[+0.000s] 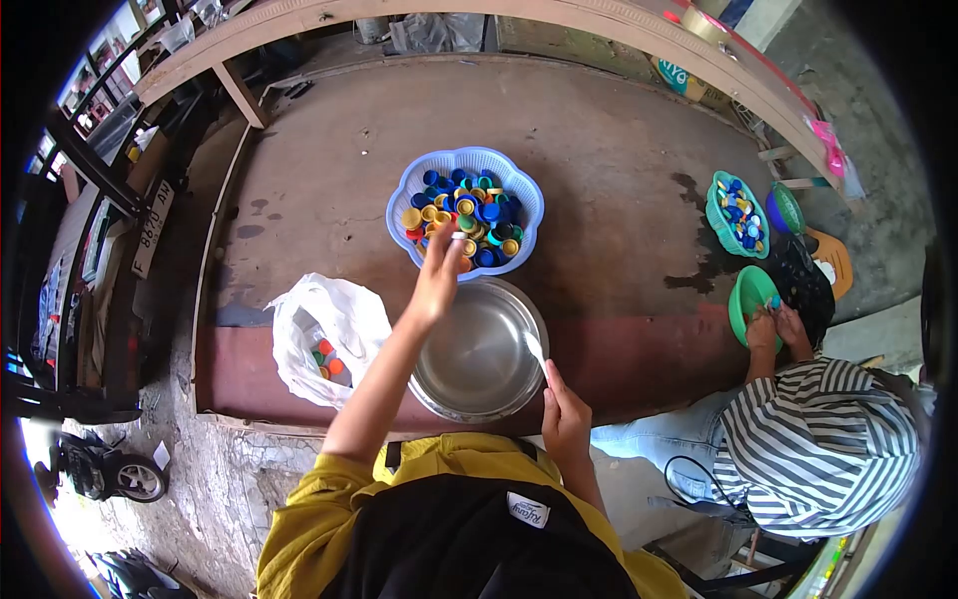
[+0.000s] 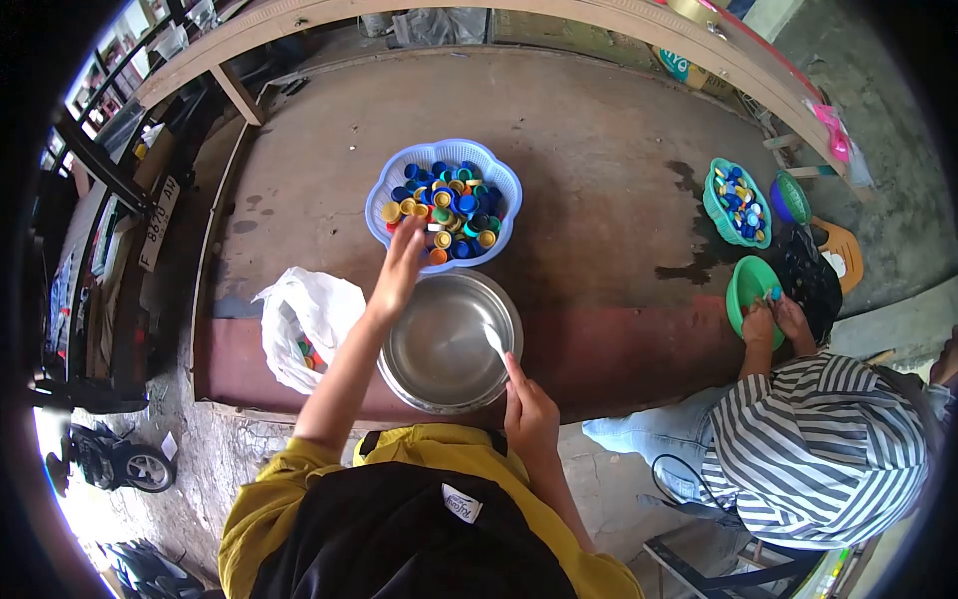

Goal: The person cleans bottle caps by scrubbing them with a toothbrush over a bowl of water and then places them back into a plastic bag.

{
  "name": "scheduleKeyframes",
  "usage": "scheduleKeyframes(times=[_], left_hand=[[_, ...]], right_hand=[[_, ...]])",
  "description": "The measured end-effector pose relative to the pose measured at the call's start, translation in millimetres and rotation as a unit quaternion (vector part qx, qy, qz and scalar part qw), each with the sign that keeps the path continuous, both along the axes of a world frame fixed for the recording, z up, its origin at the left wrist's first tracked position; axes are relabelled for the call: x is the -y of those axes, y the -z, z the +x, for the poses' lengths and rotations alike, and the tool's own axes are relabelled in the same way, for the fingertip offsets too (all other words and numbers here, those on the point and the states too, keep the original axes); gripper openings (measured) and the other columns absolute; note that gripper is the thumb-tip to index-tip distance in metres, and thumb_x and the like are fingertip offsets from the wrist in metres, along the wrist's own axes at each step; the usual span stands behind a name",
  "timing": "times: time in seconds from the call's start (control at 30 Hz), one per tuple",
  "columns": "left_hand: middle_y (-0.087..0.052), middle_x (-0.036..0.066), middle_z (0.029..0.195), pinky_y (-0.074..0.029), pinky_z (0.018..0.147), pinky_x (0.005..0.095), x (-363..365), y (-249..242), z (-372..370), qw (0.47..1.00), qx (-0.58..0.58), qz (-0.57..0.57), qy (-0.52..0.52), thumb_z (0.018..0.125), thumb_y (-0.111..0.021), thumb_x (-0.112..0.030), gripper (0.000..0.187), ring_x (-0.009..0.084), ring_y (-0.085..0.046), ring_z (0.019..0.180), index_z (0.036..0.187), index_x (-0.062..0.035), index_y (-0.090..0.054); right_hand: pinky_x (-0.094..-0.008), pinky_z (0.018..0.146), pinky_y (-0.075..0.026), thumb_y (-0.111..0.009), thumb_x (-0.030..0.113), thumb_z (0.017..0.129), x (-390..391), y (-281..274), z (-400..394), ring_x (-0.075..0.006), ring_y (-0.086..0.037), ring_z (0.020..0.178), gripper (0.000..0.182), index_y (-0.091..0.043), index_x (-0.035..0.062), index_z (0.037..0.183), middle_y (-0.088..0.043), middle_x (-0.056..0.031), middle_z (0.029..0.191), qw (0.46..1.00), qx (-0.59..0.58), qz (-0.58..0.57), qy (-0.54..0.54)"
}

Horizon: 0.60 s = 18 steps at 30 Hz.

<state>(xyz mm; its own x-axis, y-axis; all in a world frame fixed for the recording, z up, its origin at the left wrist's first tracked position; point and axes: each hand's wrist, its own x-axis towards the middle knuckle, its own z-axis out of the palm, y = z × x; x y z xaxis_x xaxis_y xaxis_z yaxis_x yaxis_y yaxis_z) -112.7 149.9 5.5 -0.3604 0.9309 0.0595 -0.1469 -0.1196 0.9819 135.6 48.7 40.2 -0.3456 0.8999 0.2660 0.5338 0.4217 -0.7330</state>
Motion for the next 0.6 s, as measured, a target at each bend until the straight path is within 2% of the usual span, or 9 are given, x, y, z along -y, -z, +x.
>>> scheduleKeyframes(times=[0.07,0.17,0.27,0.33,0.4,0.5,0.53,0.57,0.6], left_hand=[[-0.048,0.009,0.124,-0.044,0.087,0.0317,50,-19,11,0.986,0.091,-0.020,0.135,0.096,-0.044,-0.031,0.046,0.0171,-0.050,0.108,0.132,-0.0028,-0.035],[-0.054,0.010,0.119,-0.043,0.087,0.0302,120,-40,-1,0.911,0.094,-0.067,0.396,0.096,-0.044,-0.032,0.047,0.0168,-0.054,0.103,0.130,-0.0002,-0.038],[-0.055,0.009,0.112,-0.046,0.084,0.0296,176,-35,-39,0.881,0.017,-0.147,0.449,0.096,-0.046,-0.024,0.036,0.0171,-0.056,0.096,0.121,0.0011,-0.046],[-0.057,0.007,0.101,-0.047,0.080,0.0281,203,-28,-66,0.913,-0.040,-0.108,0.392,0.095,-0.048,-0.024,0.030,0.0156,-0.056,0.092,0.112,0.0008,-0.051],[-0.057,0.003,0.086,-0.047,0.072,0.0258,228,-25,-85,0.934,-0.058,-0.251,0.248,0.094,-0.051,-0.022,0.022,0.0120,-0.054,0.080,0.105,-0.0029,-0.055],[-0.058,0.006,0.083,-0.046,0.070,0.0289,241,-7,-107,0.948,-0.179,-0.261,0.028,0.091,-0.054,-0.019,0.019,0.0142,-0.055,0.075,0.102,-0.0022,-0.055],[-0.058,0.008,0.082,-0.046,0.069,0.0306,240,8,-112,0.936,-0.264,-0.226,-0.056,0.090,-0.056,-0.018,0.020,0.0164,-0.055,0.073,0.100,-0.0016,-0.055],[-0.058,0.013,0.087,-0.045,0.074,0.0374,240,21,-120,0.911,-0.322,-0.222,-0.129,0.086,-0.060,-0.020,0.026,0.0246,-0.056,0.082,0.103,-0.0010,-0.054],[-0.054,0.018,0.102,-0.043,0.082,0.0423,243,44,-130,0.837,-0.448,-0.232,-0.210,0.082,-0.065,-0.027,0.042,0.0329,-0.051,0.097,0.109,0.0004,-0.050]], right_hand=[[-0.0300,0.069,-0.049,-0.046,0.002,0.089,2,1,2,-0.0280,-0.065,0.080,0.035,-0.052,-0.0009,0.123,-0.062,-0.0239,0.101,1.000,0.008,-0.011,0.002],[-0.0324,0.075,-0.050,-0.046,0.002,0.088,8,4,1,-0.0307,-0.065,0.087,0.036,-0.051,-0.0009,0.124,-0.062,-0.0239,0.104,0.999,0.026,-0.041,-0.007],[-0.0321,0.075,-0.049,-0.047,0.003,0.088,12,13,-2,-0.0307,-0.065,0.087,0.036,-0.051,-0.0008,0.124,-0.062,-0.0238,0.103,0.999,0.029,-0.030,-0.033],[-0.0329,0.073,-0.050,-0.051,0.006,0.087,15,13,-9,-0.0302,-0.065,0.085,0.038,-0.051,0.0020,0.124,-0.063,-0.0225,0.100,0.998,0.021,-0.040,-0.038],[-0.0349,0.069,-0.051,-0.054,0.009,0.086,18,16,-18,-0.0304,-0.065,0.080,0.039,-0.052,0.0073,0.125,-0.064,-0.0194,0.095,0.999,0.005,-0.014,-0.048],[-0.0313,0.066,-0.050,-0.061,0.010,0.083,26,8,-30,-0.0271,-0.066,0.079,0.042,-0.051,0.0014,0.123,-0.064,-0.0206,0.094,0.997,-0.001,-0.065,-0.041],[-0.0305,0.065,-0.050,-0.063,0.011,0.083,30,8,-35,-0.0264,-0.066,0.078,0.043,-0.051,-0.0005,0.122,-0.064,-0.0207,0.093,0.996,-0.012,-0.077,-0.035],[-0.0252,0.055,-0.044,-0.070,0.013,0.078,32,13,-40,-0.0156,-0.058,0.062,0.039,-0.053,-0.0048,0.108,-0.062,-0.0122,0.077,0.997,-0.026,-0.072,-0.016],[-0.0238,0.052,-0.041,-0.072,0.014,0.076,35,13,-47,-0.0124,-0.052,0.059,0.038,-0.052,-0.0038,0.103,-0.056,-0.0085,0.073,0.993,-0.056,-0.107,-0.015]])
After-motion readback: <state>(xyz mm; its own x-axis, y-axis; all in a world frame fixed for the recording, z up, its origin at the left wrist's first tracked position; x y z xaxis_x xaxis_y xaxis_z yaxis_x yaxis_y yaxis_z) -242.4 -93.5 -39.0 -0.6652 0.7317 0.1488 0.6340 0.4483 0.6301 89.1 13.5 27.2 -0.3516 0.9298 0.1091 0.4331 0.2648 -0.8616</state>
